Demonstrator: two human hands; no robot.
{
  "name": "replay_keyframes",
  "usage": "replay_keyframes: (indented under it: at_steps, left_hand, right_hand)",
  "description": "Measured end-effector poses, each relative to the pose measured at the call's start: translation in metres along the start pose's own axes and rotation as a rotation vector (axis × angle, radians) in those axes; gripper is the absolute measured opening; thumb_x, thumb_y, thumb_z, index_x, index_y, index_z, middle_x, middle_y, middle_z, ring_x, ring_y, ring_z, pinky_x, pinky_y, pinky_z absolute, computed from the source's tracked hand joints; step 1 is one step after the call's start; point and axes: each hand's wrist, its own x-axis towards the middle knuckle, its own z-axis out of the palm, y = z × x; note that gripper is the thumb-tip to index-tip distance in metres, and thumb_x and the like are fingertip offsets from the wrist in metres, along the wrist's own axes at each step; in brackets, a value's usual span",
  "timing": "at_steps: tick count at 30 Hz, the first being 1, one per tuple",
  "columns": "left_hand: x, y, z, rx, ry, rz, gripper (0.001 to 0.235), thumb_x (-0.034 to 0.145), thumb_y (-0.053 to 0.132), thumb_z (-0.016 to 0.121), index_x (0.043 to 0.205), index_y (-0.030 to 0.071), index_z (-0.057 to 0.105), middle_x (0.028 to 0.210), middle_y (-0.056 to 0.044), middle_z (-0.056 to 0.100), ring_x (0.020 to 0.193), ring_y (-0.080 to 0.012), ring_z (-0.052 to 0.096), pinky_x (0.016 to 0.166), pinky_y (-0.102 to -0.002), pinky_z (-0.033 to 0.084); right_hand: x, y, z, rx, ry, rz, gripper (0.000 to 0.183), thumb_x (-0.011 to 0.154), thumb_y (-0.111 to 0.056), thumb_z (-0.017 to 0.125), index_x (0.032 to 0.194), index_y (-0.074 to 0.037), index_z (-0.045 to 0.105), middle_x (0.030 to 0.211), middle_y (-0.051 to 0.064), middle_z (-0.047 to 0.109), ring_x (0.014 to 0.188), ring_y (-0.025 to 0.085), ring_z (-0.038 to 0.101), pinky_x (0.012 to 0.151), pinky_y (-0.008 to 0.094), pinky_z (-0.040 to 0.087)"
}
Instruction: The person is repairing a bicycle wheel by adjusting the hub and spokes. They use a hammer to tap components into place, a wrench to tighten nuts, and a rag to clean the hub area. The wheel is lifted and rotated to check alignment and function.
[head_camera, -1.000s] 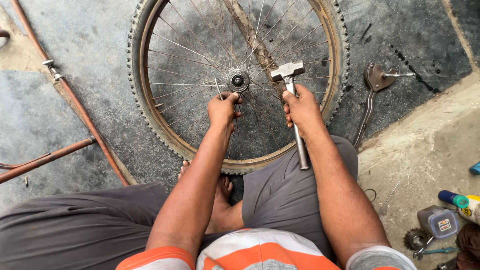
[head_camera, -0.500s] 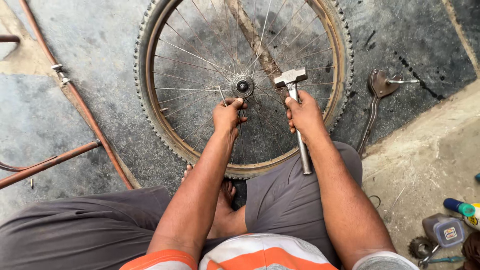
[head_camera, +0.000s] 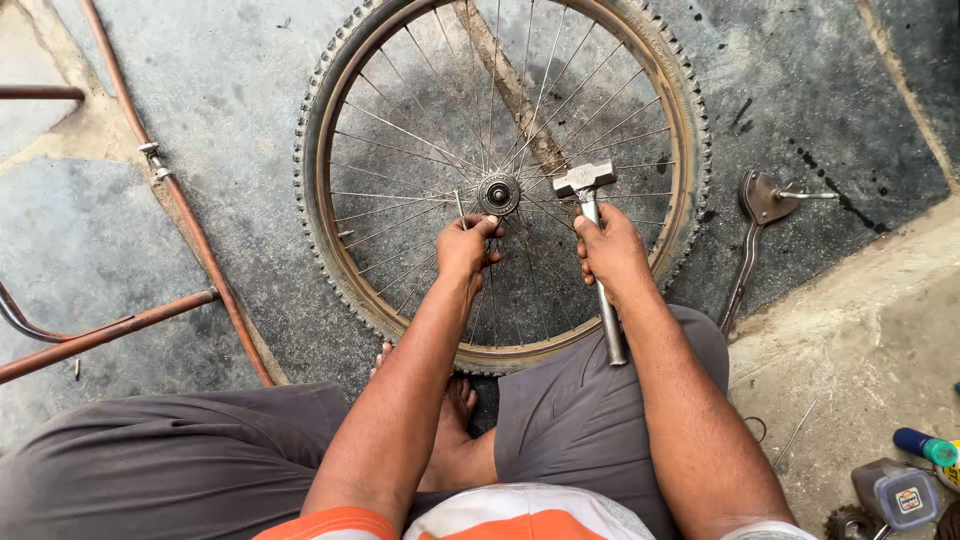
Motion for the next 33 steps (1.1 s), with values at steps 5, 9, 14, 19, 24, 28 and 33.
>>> replay_keyframes:
  at_steps: [5, 9, 14, 19, 24, 28, 33]
  left_hand:
    - [-0.002, 0.031, -0.024, 0.619, 0.162, 0.286, 0.028, 0.095, 0.029, 0.073, 0.099, 0.001, 0.068, 0.082, -0.012, 0.072, 0.069, -0.0195, 0.066, 0.063, -0.033, 0.05]
    - [-0.002, 0.076, -0.033, -0.103, -0.177, 0.42, 0.023, 0.106, 0.023, 0.058, 0.109, 0.006, 0.072, 0.096, -0.005, 0.072, 0.077, -0.0119, 0.06, 0.068, -0.03, 0.051]
    - [-0.015, 0.1, -0.032, 0.085, -0.137, 0.418, 0.021, 0.103, 0.018, 0.052, 0.114, 0.01, 0.068, 0.087, -0.006, 0.071, 0.069, -0.0099, 0.064, 0.059, -0.027, 0.049]
    - [-0.01, 0.073, -0.028, 0.334, 0.02, 0.34, 0.015, 0.092, 0.01, 0.067, 0.105, 0.006, 0.071, 0.078, -0.008, 0.066, 0.058, -0.0127, 0.061, 0.045, -0.03, 0.054]
    - [0.014, 0.045, -0.023, 0.332, 0.025, 0.223, 0.014, 0.089, 0.014, 0.077, 0.094, 0.002, 0.073, 0.08, -0.009, 0.071, 0.058, -0.0154, 0.061, 0.045, -0.031, 0.049]
    - [0.028, 0.038, -0.024, 0.174, -0.066, 0.167, 0.011, 0.087, 0.011, 0.076, 0.093, 0.003, 0.072, 0.082, -0.006, 0.073, 0.069, -0.013, 0.068, 0.048, -0.03, 0.054]
    - [0.033, 0.037, -0.023, 0.208, -0.04, 0.151, 0.01, 0.088, 0.009, 0.075, 0.091, 0.002, 0.07, 0.082, -0.006, 0.072, 0.071, -0.0143, 0.069, 0.052, -0.03, 0.057]
  right_hand:
    - [-0.001, 0.007, -0.005, -0.062, 0.046, 0.024, 0.023, 0.102, -0.021, 0.059, 0.122, -0.013, 0.063, 0.065, -0.002, 0.055, 0.046, 0.006, 0.047, 0.039, 0.026, 0.04]
    - [0.002, 0.008, -0.006, 0.019, 0.034, -0.027, 0.019, 0.102, -0.02, 0.06, 0.118, -0.009, 0.061, 0.064, -0.001, 0.052, 0.044, 0.009, 0.046, 0.037, 0.028, 0.039]
    - [-0.003, 0.006, -0.004, -0.022, 0.039, 0.0, 0.019, 0.101, -0.021, 0.06, 0.118, -0.012, 0.063, 0.064, -0.002, 0.053, 0.046, 0.008, 0.047, 0.038, 0.027, 0.039]
    - [-0.003, 0.003, -0.006, -0.01, 0.033, -0.003, 0.02, 0.102, -0.021, 0.061, 0.12, -0.012, 0.063, 0.064, -0.003, 0.053, 0.046, 0.006, 0.046, 0.038, 0.025, 0.039]
    - [0.0, 0.001, -0.002, -0.002, 0.01, -0.01, 0.021, 0.101, -0.02, 0.061, 0.121, -0.012, 0.063, 0.064, -0.003, 0.053, 0.046, 0.006, 0.047, 0.037, 0.024, 0.039]
    - [0.0, 0.004, 0.001, -0.02, 0.012, -0.012, 0.022, 0.101, -0.02, 0.062, 0.121, -0.012, 0.063, 0.064, -0.003, 0.054, 0.045, 0.006, 0.047, 0.037, 0.024, 0.039]
    - [0.005, 0.006, 0.0, -0.029, 0.004, -0.007, 0.022, 0.101, -0.02, 0.061, 0.122, -0.011, 0.063, 0.065, -0.003, 0.054, 0.046, 0.005, 0.047, 0.037, 0.024, 0.04]
